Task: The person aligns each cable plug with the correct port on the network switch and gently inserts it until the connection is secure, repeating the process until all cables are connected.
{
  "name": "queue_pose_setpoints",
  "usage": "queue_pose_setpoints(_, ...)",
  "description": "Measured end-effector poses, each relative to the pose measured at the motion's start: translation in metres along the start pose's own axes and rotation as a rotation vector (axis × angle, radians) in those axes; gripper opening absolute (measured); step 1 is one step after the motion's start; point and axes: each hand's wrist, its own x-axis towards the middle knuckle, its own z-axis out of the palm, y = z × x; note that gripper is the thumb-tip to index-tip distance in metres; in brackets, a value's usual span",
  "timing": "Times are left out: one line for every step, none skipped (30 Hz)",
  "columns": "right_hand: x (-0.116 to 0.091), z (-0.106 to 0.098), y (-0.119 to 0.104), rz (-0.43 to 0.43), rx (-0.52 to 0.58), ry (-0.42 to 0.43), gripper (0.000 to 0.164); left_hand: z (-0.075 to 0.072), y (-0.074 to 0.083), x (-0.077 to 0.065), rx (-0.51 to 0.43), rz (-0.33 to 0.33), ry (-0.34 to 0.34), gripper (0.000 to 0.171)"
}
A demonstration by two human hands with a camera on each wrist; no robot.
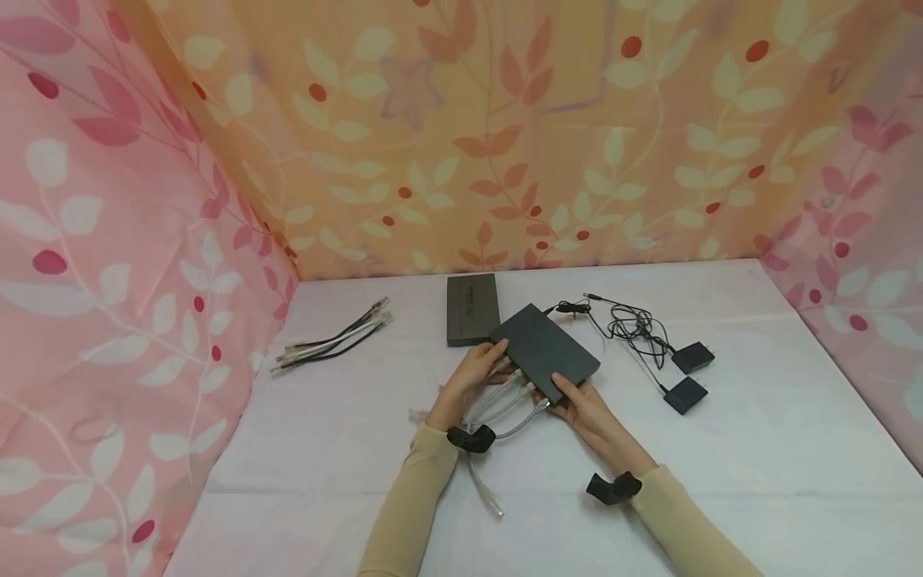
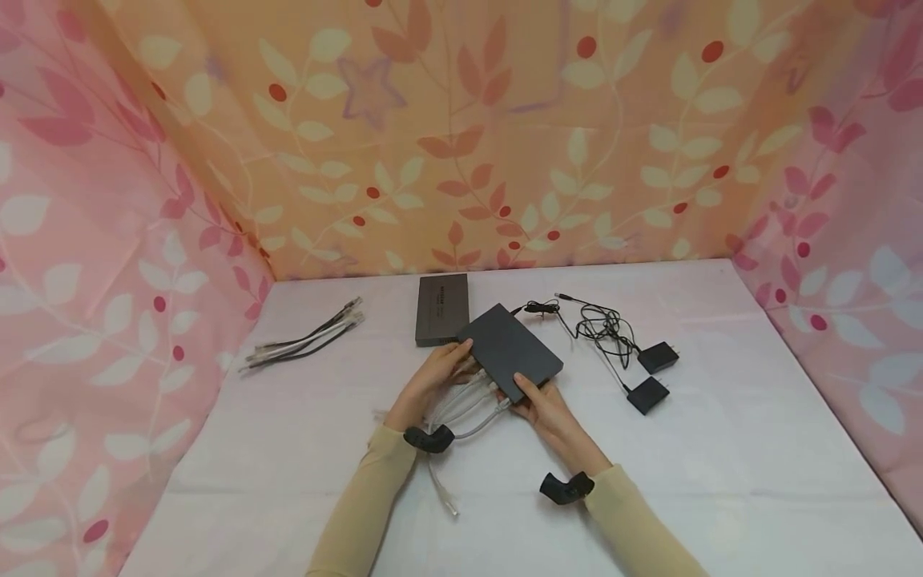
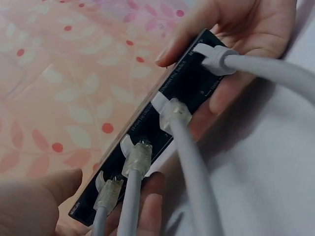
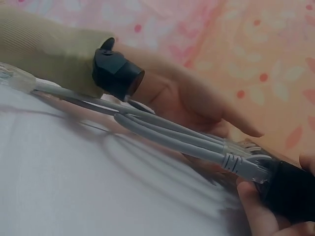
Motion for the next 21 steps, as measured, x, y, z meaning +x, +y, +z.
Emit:
queue_pose_setpoints(-0.001,-0.001,-0.001,0.006,-0.008,-0.004,0.061,0.001,-0.001,0.001,-0.041,-0.002,-0.005,0.04)
queue_pose_setpoints(-0.003,-0.002,-0.002,0.013,-0.02,-0.008,0.062,0.001,-0.002,0.002,-0.079,-0.008,-0.013,0.037)
queue_pose_setpoints(-0.005,-0.004,-0.003,0.021,-0.028,-0.008,0.062,0.002,-0.003,0.003,-0.106,-0.011,-0.023,0.036)
queue_pose_setpoints(-0.006,-0.006,-0.004,0.029,-0.038,-0.015,0.063,0.003,-0.002,0.001,-0.141,-0.005,-0.034,0.034)
queue_pose_setpoints(-0.008,-0.008,-0.005,0.037,-0.047,-0.023,0.063,0.004,-0.003,0.001,-0.165,-0.003,-0.039,0.035)
queue_pose_setpoints(-0.009,-0.009,-0.007,0.044,-0.058,-0.025,0.064,0.006,-0.004,0.001,-0.181,-0.002,-0.043,0.037)
queue_pose_setpoints(-0.011,-0.011,-0.008,0.052,-0.071,-0.025,0.065,0.008,-0.006,0.001,-0.203,-0.003,-0.046,0.038)
queue_pose_setpoints(-0.012,-0.013,-0.01,0.056,-0.087,-0.029,0.066,0.01,-0.006,0.001,-0.215,-0.006,-0.046,0.04)
queue_pose_setpoints(-0.013,-0.016,-0.012,0.061,-0.105,-0.035,0.066,0.012,-0.007,0.001,-0.225,-0.007,-0.042,0.041)
queue_pose_setpoints(-0.014,-0.018,-0.014,0.063,-0.131,-0.043,0.066,0.015,-0.008,0.001,-0.241,-0.008,-0.035,0.042)
queue_pose_setpoints(-0.015,-0.019,-0.016,0.068,-0.163,-0.046,0.066,0.016,-0.011,0.003,-0.251,-0.018,-0.025,0.043)
queue_pose_setpoints(-0.016,-0.021,-0.018,0.071,-0.199,-0.048,0.066,0.018,-0.012,0.003,-0.267,-0.026,-0.023,0.043)
queue_pose_setpoints(-0.017,-0.024,-0.02,0.071,-0.244,-0.05,0.067,0.02,-0.012,0.003,-0.279,-0.033,-0.02,0.043)
queue_pose_setpoints(-0.018,-0.026,-0.021,0.066,-0.287,-0.051,0.067,0.021,-0.012,0.003,-0.289,-0.04,-0.019,0.043)
queue_pose_setpoints(-0.018,-0.028,-0.023,0.061,-0.334,-0.053,0.067,0.022,-0.013,0.003,-0.31,-0.047,-0.02,0.043)
queue_pose_setpoints(-0.019,-0.03,-0.025,0.054,-0.381,-0.048,0.067,0.023,-0.013,0.003,-0.33,-0.048,-0.022,0.043)
queue_pose_setpoints(-0.019,-0.032,-0.027,0.047,-0.429,-0.038,0.068,0.024,-0.014,0.002,-0.356,-0.048,-0.029,0.043)
queue_pose_setpoints(-0.019,-0.034,-0.029,0.034,-0.48,-0.023,0.067,0.024,-0.014,0.002,-0.377,-0.05,-0.038,0.043)
queue_pose_setpoints(-0.019,-0.036,-0.031,0.018,-0.53,0.004,0.067,0.025,-0.014,0.002,-0.4,-0.051,-0.046,0.043)
queue_pose_setpoints(-0.019,-0.038,-0.033,0.003,-0.574,0.031,0.066,0.025,-0.014,0.001,-0.416,-0.048,-0.059,0.043)
queue_pose_setpoints(-0.019,-0.039,-0.035,-0.009,-0.617,0.059,0.066,0.026,-0.014,0.001,-0.43,-0.046,-0.073,0.043)
